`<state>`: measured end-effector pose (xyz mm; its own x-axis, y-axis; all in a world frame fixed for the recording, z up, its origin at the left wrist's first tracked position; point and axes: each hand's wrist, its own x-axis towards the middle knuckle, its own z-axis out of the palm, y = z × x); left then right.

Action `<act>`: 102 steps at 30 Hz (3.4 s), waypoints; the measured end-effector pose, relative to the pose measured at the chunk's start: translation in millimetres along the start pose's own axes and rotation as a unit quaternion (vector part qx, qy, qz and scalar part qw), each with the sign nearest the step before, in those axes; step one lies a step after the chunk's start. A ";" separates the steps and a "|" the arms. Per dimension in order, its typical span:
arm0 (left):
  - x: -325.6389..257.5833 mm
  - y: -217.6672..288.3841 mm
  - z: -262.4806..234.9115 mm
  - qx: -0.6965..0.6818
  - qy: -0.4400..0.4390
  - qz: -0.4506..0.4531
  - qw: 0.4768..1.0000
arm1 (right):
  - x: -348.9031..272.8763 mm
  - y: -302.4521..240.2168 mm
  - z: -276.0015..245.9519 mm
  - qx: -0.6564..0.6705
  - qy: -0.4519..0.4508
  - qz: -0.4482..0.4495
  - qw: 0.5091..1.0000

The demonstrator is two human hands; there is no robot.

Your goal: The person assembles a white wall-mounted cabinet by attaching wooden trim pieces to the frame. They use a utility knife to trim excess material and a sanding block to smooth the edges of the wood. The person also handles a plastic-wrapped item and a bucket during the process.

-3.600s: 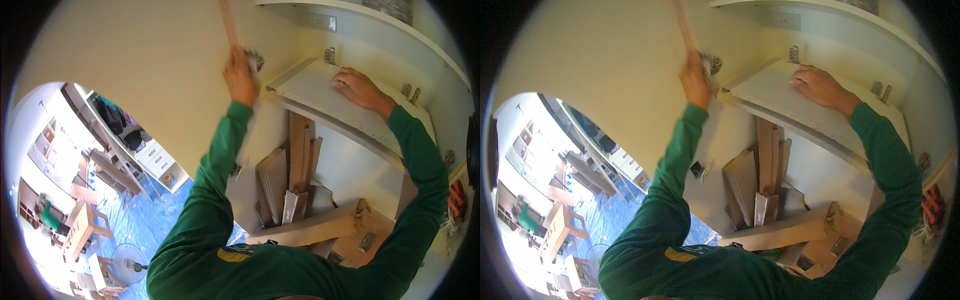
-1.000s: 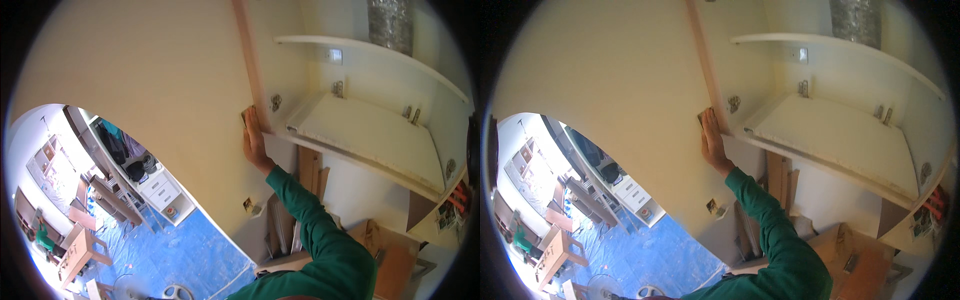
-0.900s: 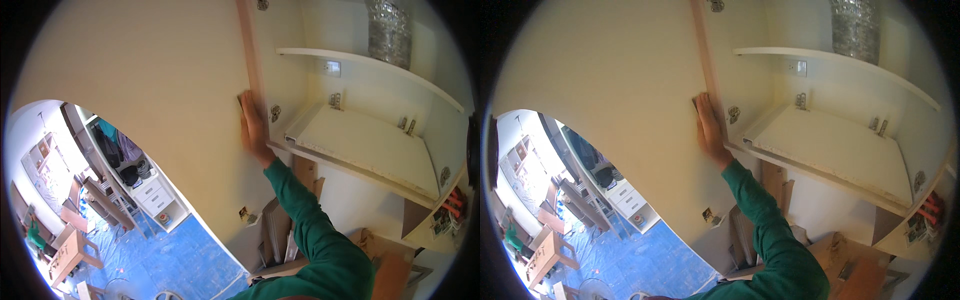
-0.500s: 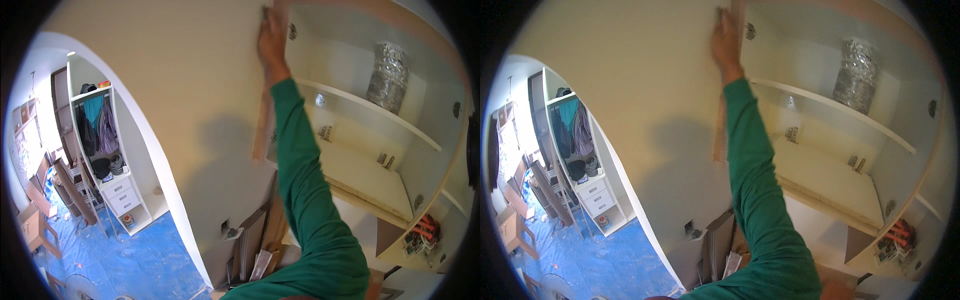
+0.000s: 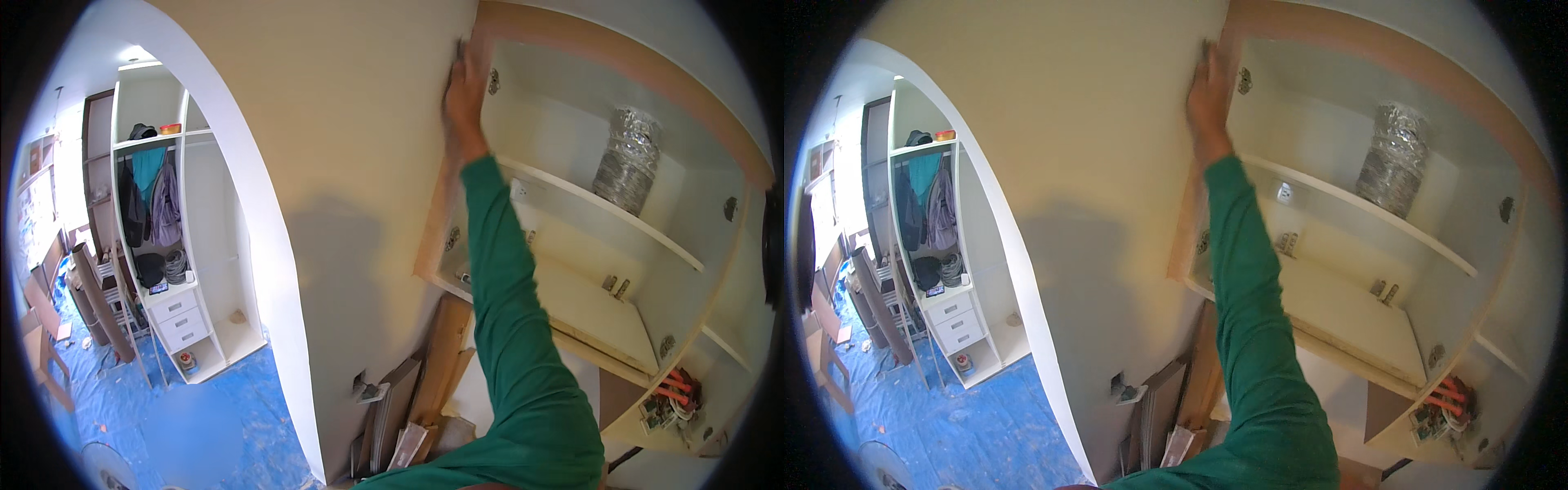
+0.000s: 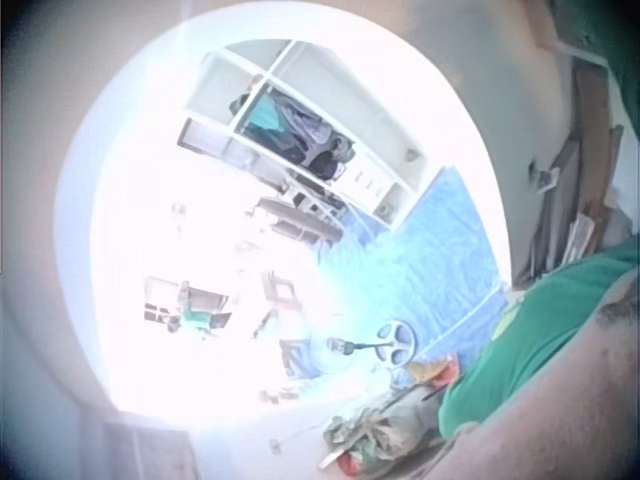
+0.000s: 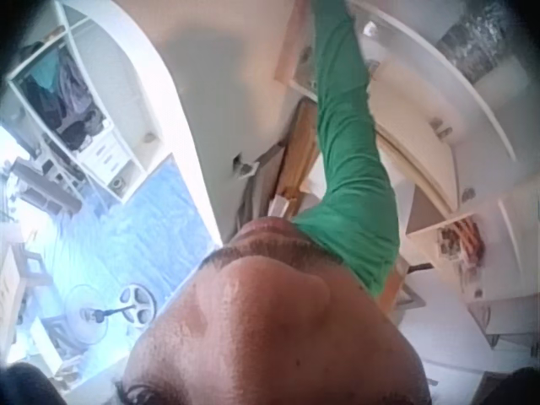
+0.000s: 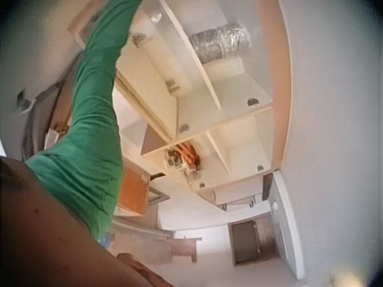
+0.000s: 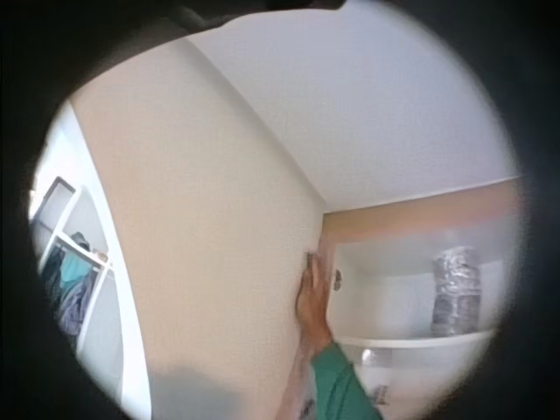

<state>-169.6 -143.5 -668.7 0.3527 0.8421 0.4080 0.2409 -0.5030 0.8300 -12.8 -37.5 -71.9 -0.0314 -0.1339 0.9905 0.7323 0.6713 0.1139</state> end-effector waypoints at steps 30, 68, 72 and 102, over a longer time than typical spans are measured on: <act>-540.5 -176.2 -41.8 -0.103 0.109 -0.718 0.679 | -265.9 -36.5 -27.8 0.068 -0.053 0.140 0.986; -95.3 58.6 62.6 -0.452 -0.351 -0.113 0.813 | -469.4 -242.1 -331.4 0.171 -0.292 0.618 0.709; -32.7 46.5 58.2 -0.476 -0.147 0.055 0.865 | -394.5 -215.5 -401.6 -0.152 -0.136 0.446 0.871; 259.6 244.2 25.3 0.043 0.211 0.401 0.890 | -326.2 -108.8 -559.8 -0.608 -0.070 -0.009 0.791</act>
<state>3.7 -52.6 -369.8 0.0752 0.1938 0.9782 0.1402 -0.9732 0.1820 298.5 -474.9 -450.5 -0.0614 0.0042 0.9981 0.8411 -0.5382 0.0541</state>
